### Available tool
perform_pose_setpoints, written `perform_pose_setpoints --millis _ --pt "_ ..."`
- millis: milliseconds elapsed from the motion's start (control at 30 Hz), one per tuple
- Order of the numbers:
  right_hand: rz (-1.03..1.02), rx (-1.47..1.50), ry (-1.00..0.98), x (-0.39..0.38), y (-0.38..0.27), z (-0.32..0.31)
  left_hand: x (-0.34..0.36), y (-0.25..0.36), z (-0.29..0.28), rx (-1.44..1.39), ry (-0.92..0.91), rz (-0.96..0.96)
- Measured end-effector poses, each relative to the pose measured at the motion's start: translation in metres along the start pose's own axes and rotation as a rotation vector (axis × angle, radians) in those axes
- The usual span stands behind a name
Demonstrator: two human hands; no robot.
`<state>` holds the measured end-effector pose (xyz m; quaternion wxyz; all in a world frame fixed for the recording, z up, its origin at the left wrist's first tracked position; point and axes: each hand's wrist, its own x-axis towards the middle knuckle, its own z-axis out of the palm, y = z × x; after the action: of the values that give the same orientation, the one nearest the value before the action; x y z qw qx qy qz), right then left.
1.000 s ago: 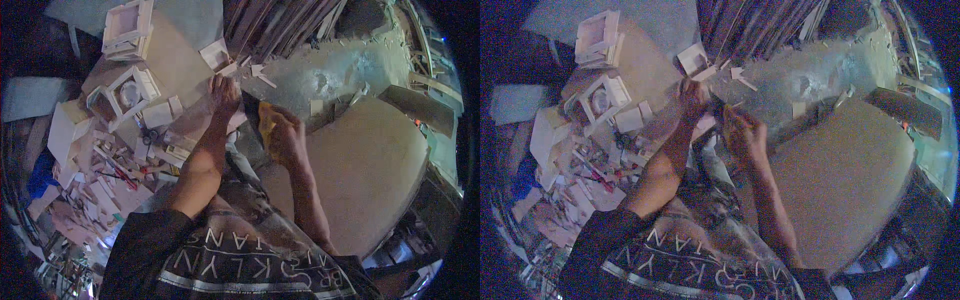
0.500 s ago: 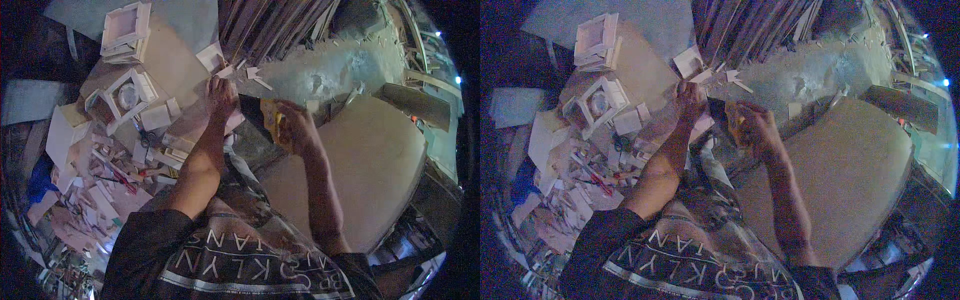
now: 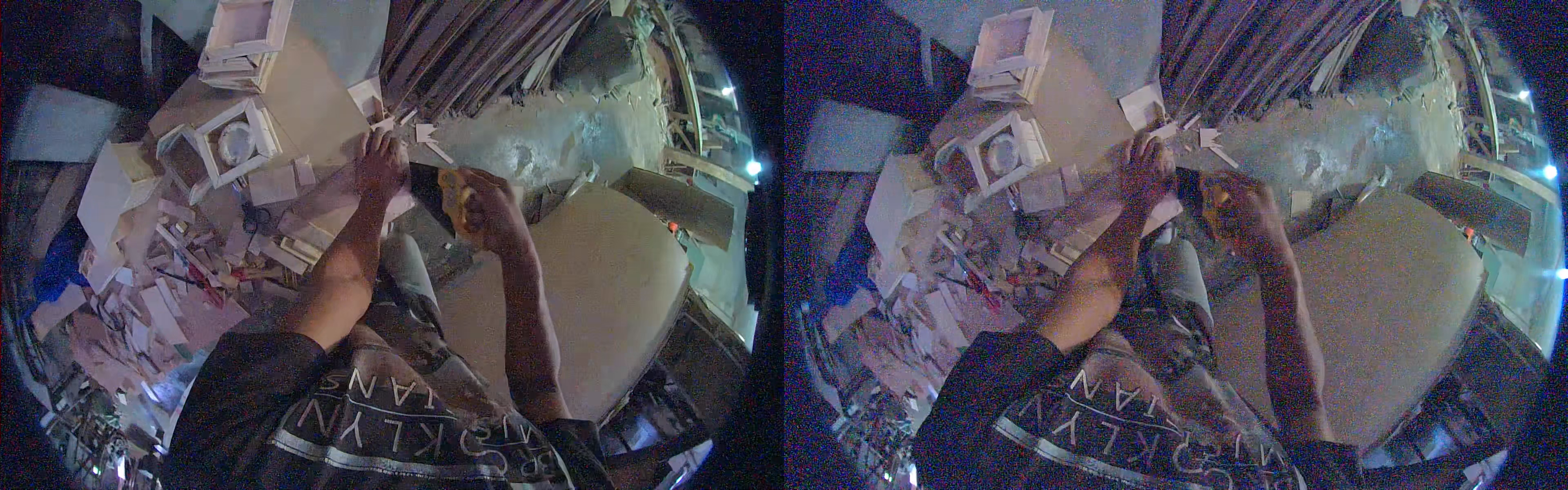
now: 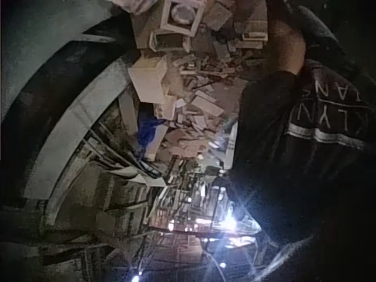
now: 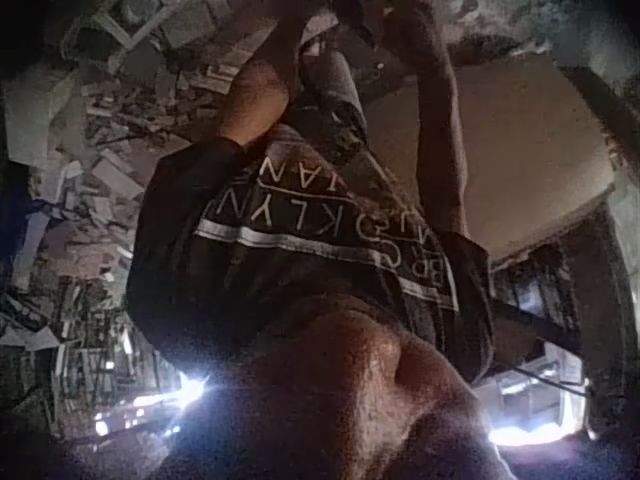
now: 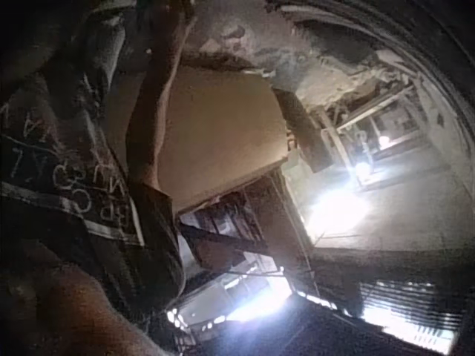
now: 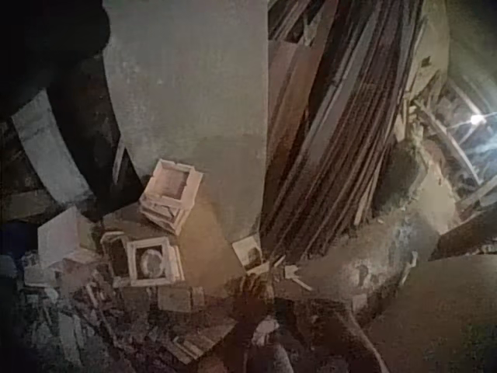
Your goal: Cutting wood scraps with a hand saw and marking them with a pen.
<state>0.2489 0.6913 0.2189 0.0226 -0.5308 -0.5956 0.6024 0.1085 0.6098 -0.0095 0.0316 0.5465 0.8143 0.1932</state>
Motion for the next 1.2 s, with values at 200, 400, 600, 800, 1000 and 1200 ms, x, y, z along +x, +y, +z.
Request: perform_pose_setpoints --millis 200,400,600,800,1000,1200 --pt "-0.307 -0.149 -0.042 0.006 0.02 0.002 0.015 0.008 -0.012 -0.036 -0.087 -0.073" --pt "-0.249 -0.07 0.034 0.031 0.048 -0.01 0.013 0.01 -0.004 -0.14 0.025 -0.052" --pt "-0.486 -0.582 0.074 0.031 0.051 -0.056 -0.009 0.005 -0.009 -0.03 0.074 -0.063" --pt "-0.152 -0.152 0.107 0.049 0.095 -0.091 -0.021 0.004 -0.031 0.006 0.041 0.089" --pt "-0.365 -0.521 0.156 0.042 0.118 -0.076 -0.05 0.02 -0.06 0.039 -0.011 0.086" --pt "-0.211 -0.157 0.14 0.049 0.124 -0.059 -0.076 0.034 -0.044 0.036 0.14 -0.096"
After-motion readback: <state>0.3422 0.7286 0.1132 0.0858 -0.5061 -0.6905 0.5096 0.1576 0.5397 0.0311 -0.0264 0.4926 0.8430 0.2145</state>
